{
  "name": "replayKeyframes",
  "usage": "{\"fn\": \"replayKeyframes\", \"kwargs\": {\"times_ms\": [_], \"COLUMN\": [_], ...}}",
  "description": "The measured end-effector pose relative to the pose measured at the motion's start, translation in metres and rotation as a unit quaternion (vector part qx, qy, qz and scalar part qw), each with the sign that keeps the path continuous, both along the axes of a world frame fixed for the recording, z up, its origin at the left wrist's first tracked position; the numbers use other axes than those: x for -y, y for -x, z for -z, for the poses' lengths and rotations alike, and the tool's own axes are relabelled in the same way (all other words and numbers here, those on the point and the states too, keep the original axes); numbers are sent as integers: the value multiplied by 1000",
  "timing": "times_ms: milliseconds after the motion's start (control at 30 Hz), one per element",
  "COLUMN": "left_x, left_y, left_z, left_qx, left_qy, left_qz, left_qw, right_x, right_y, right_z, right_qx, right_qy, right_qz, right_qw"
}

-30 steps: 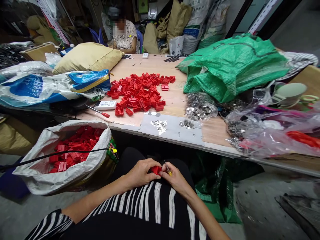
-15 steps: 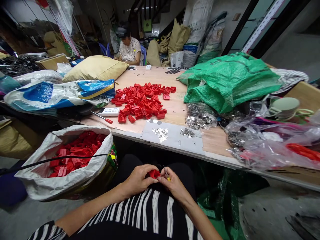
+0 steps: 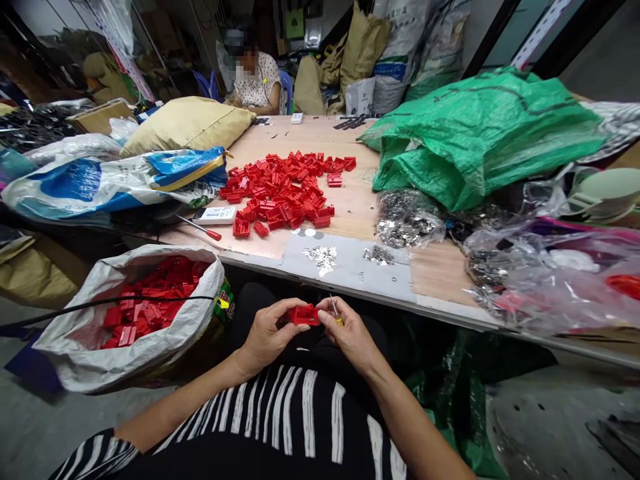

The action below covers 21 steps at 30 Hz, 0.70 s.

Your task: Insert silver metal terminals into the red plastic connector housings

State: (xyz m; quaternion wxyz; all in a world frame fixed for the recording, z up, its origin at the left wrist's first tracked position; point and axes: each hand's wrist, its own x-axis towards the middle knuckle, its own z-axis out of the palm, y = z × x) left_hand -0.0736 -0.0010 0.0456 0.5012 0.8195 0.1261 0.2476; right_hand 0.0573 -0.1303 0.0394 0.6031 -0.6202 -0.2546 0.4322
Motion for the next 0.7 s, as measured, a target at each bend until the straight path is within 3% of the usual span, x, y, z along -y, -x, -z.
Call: {"fn": "replayKeyframes", "kwargs": {"times_ms": [367,700], "left_x": [-4,-8], "left_y": [6,-9], "left_z": [-1,1], "left_qx": [10,34], "left_qy": [-53,-56], "left_qz": [-18,-3], "left_qw": [998,998], "right_x": [-9,-10], "right_y": [7,-7], "right_z": [0,8], "right_qx": [-15,-74], "right_qy": [-11,-9], "right_qz": [-27,-38], "right_qw": [999,997]}}
